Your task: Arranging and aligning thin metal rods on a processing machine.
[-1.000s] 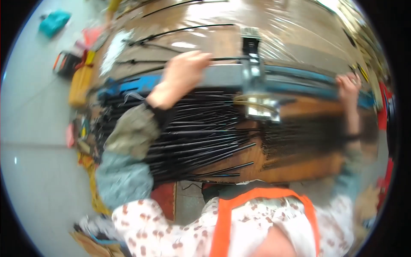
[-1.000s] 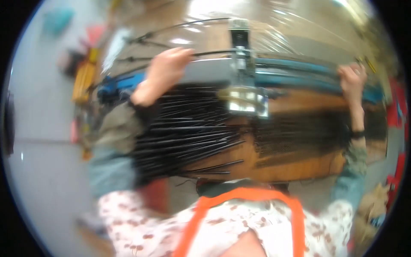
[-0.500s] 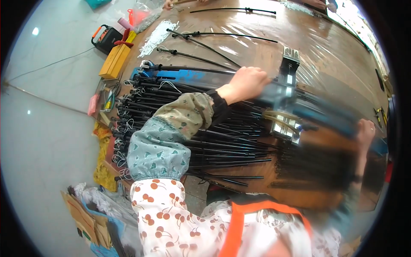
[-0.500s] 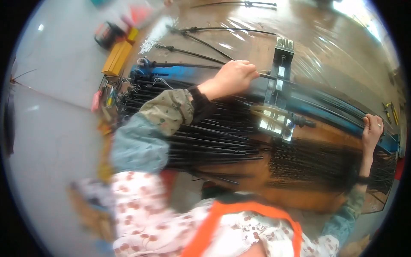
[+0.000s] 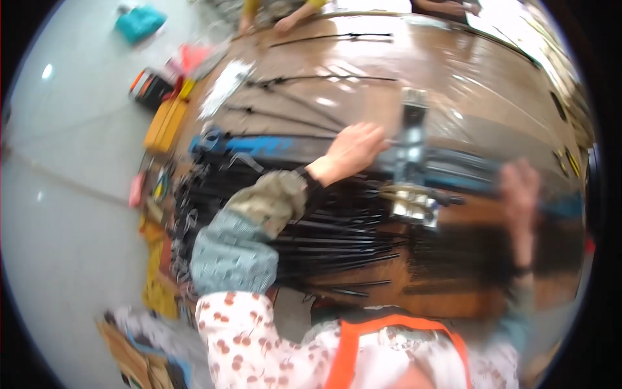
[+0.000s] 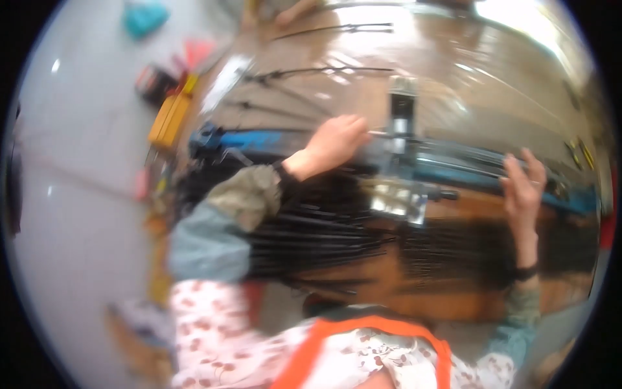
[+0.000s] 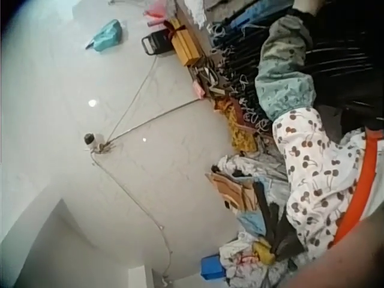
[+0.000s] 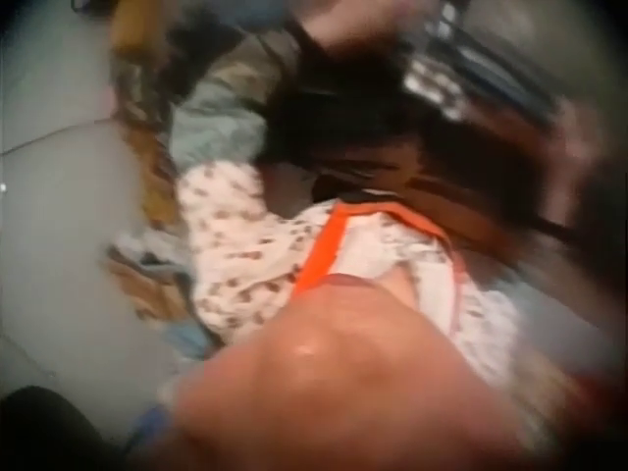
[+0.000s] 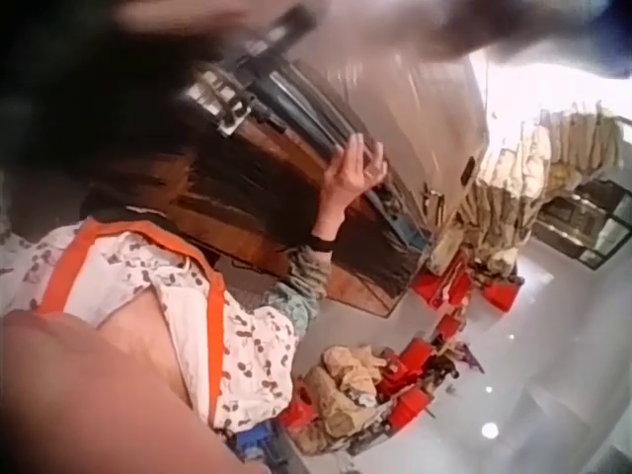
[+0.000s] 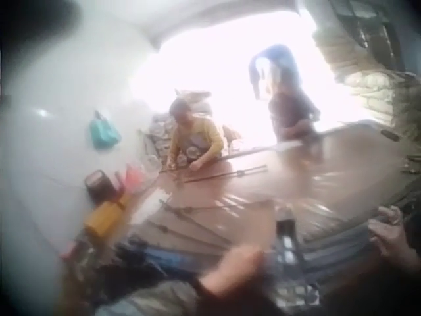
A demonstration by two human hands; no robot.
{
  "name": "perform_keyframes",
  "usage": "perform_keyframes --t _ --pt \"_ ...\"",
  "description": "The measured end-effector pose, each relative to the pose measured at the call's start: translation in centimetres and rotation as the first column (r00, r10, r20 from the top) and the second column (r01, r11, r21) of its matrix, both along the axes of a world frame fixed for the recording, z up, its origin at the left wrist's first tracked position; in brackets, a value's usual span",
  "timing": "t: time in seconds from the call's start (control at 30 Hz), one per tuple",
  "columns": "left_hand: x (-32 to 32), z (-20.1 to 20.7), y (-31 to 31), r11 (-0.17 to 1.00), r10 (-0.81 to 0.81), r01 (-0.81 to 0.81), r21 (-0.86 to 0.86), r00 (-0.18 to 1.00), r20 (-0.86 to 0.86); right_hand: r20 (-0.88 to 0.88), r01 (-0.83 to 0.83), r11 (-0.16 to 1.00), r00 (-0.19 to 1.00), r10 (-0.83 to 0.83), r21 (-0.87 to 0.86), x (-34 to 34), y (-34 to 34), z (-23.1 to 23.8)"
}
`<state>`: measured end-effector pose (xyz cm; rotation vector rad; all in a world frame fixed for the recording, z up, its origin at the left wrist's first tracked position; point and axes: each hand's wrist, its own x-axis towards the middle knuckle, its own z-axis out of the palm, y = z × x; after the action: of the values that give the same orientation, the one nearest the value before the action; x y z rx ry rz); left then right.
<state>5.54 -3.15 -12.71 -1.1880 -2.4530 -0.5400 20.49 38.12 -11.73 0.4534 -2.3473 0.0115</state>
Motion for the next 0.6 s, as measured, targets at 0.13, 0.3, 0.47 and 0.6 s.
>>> perform_keyframes --t 0.13,0.3,0.47,0.6 --pt "1.6 -0.1 -0.5 0.977 0.166 -0.145 -0.156 0.977 0.130 0.078 -0.101 0.982 0.990 0.115 -0.163 1.1 -4.5 -1.0" --pt "2.4 0.5 -0.5 0.971 0.183 -0.160 -0.175 0.975 0.123 0.166 -0.108 0.940 0.972 0.169 -0.324 3.0 -5.5 -2.5" --pt "1.9 1.7 0.1 0.969 0.188 -0.159 -0.189 0.971 0.148 0.180 -0.238 0.883 0.926 0.332 -0.405 1.5 -8.4 -3.0" --pt "1.6 1.8 0.5 0.966 0.194 -0.167 -0.198 0.973 0.127 0.206 -0.331 0.753 0.829 0.520 -0.569 0.4 -9.4 -4.2"
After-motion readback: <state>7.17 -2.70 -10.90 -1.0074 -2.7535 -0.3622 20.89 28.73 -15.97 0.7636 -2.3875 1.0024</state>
